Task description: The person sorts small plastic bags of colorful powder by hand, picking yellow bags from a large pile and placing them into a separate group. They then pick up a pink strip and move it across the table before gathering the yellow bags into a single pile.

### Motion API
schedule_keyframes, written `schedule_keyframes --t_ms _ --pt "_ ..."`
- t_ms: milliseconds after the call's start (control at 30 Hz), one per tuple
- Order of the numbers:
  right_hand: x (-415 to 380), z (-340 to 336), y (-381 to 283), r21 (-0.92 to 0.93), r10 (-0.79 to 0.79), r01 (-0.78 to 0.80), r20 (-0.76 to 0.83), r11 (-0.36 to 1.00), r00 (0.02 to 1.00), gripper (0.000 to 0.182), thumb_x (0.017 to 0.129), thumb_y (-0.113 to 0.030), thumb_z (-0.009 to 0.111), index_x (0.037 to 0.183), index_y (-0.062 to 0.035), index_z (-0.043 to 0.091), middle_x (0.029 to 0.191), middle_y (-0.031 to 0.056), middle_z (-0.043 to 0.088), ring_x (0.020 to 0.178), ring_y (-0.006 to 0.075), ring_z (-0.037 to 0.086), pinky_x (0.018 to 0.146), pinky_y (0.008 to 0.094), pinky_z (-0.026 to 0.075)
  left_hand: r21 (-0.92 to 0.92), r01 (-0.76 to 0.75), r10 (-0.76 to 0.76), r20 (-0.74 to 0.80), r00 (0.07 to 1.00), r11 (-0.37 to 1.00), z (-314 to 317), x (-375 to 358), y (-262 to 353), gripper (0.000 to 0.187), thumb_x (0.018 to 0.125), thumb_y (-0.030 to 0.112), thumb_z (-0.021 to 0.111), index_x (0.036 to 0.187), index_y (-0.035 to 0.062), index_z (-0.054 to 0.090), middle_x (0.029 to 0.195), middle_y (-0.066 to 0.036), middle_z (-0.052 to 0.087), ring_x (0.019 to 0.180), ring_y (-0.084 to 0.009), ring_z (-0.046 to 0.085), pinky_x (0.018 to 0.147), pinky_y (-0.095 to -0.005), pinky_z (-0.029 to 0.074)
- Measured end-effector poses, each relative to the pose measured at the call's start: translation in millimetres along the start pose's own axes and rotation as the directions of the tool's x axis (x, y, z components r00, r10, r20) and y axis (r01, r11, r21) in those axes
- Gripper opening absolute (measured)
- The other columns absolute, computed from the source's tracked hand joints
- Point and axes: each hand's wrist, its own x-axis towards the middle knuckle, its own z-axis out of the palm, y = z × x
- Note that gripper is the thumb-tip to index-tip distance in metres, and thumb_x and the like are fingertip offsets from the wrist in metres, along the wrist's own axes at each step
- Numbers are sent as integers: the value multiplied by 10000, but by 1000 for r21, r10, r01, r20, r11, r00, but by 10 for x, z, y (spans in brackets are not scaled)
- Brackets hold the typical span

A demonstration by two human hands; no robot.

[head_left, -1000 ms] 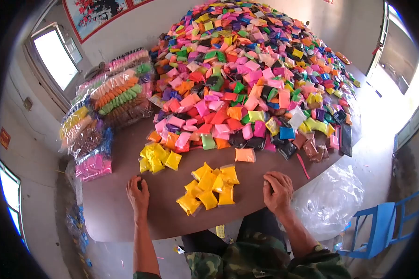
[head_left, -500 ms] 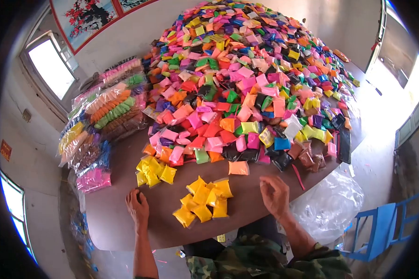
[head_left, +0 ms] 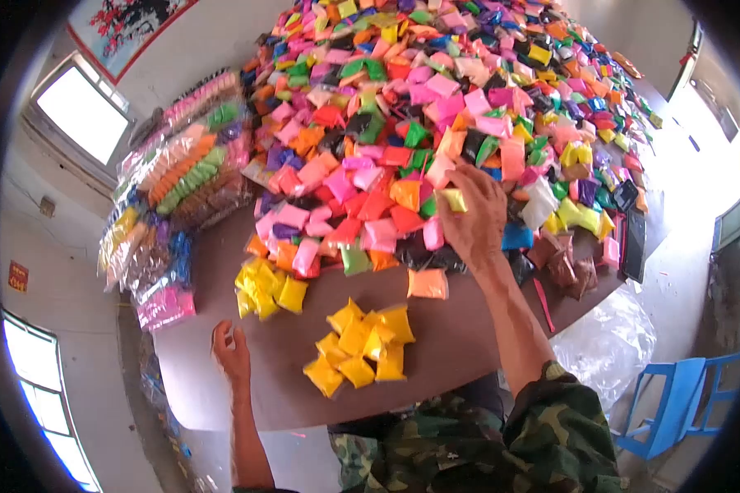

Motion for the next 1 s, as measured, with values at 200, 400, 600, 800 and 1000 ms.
schedule_keyframes --t_ms 200,400,600,800,1000 --pt "-21 150 64 -96 129 -111 213 989 968 590 808 -206 743 1370 -94 604 1522 145 497 1361 398 495 1071 523 441 -32 -424 425 122 897 905 158 341 1803 366 843 40 792 1195 32 689 1209 -144 717 1099 -307 699 889 -389 594" --pt "-112 296 249 -14 156 -155 70 988 985 518 801 -86 710 1315 -62 644 1448 139 586 1330 386 536 1110 479 444 -237 -727 758 328 564 644 1335 708 3117 475 804 195 850 1223 42 687 1360 -178 644 1237 -368 626 1035 -465 527" --pt "-84 337 249 16 260 -261 34 965 965 415 823 -46 688 1238 -52 684 1364 161 625 1262 375 576 1088 473 461 -263 -797 819 378 433 543 2196 924 3399 599 737 194 834 1299 91 652 1406 -166 589 1335 -367 538 1101 -507 459" --pt "-60 334 260 2 225 -225 27 974 974 420 813 -39 690 1233 -43 684 1283 167 650 1228 382 591 1069 474 471 21 -919 859 350 375 393 2516 1457 3161 546 782 148 739 1321 141 651 1445 -155 557 1364 -358 502 1095 -535 438" --pt "-66 341 268 26 231 -231 14 973 973 438 791 -17 697 1228 -49 695 1279 164 652 1209 378 604 1052 471 486 171 -893 868 218 446 416 2547 2331 3156 448 858 117 696 1305 127 666 1471 -175 523 1360 -403 495 1053 -544 489"
